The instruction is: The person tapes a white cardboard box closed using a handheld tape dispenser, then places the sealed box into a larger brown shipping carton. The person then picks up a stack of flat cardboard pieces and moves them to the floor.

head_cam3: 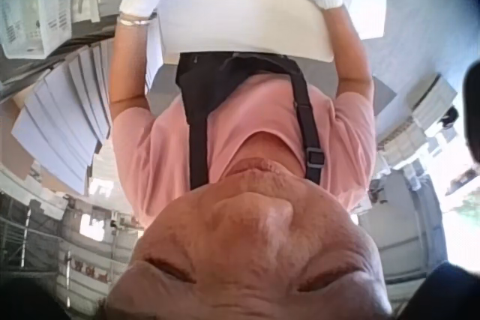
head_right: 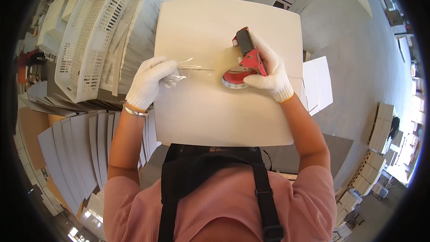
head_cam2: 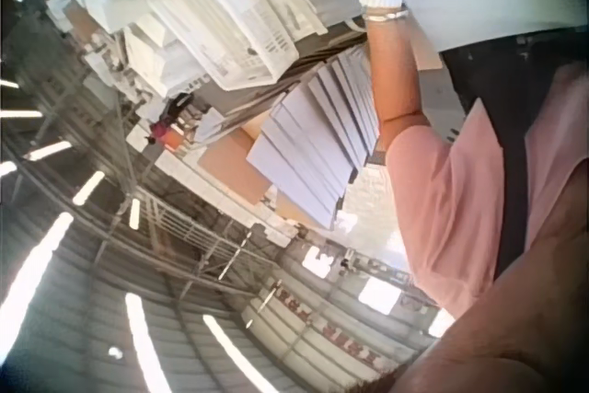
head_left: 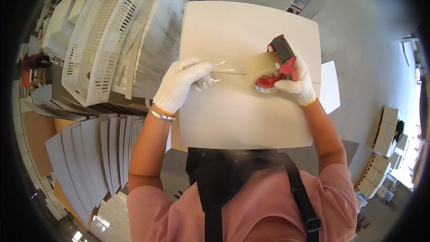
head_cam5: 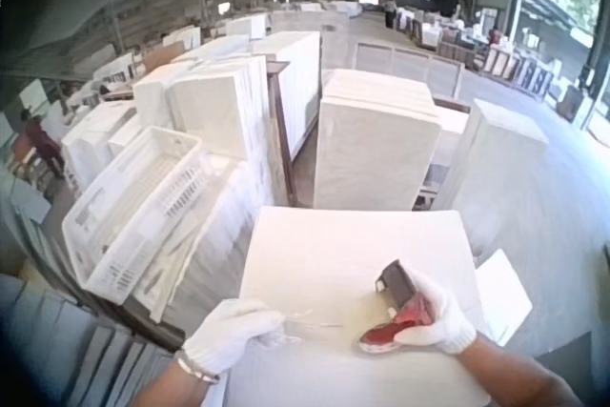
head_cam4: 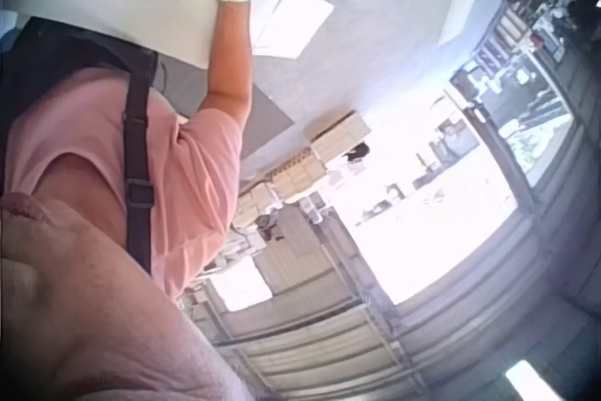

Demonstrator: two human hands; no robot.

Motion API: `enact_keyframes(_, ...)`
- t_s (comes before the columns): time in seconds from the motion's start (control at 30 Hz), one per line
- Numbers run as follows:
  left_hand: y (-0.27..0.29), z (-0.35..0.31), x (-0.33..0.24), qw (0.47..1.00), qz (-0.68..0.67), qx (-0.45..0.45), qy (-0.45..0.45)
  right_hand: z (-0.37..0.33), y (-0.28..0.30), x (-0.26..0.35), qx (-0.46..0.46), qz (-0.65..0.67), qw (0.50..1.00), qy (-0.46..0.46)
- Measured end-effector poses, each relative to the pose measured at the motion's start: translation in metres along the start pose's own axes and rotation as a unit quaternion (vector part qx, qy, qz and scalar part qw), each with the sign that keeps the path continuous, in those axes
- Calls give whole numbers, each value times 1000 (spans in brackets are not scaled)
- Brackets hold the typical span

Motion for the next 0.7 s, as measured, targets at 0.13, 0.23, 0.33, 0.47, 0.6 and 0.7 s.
enact_keyframes(0.13,13,9,-3,996,68,14,-62,-6,0,-5,4,-12,999,36)
enact_keyframes(0.23,22,12,-3,990,113,27,-80,-14,-12,22,36,-275,950,146)
enact_keyframes(0.33,23,12,1,985,136,47,-95,-5,-22,36,47,-290,953,70)
enact_keyframes(0.47,23,13,1,986,138,66,-62,12,-30,48,40,-216,974,-45)
enact_keyframes(0.6,26,18,5,990,123,70,-25,16,-51,95,81,-418,887,178)
enact_keyframes(0.7,30,15,4,997,37,57,-35,18,-71,99,112,-487,844,197)
Point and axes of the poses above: each hand's wrist, its own z-axis towards the middle knuckle, its own y-axis out of the back of the hand, x = y × z, the point moved 8 cm from there along z, towards the middle knuckle, and after that the axes turned 7 degrees about z, right-handed, at the moved point
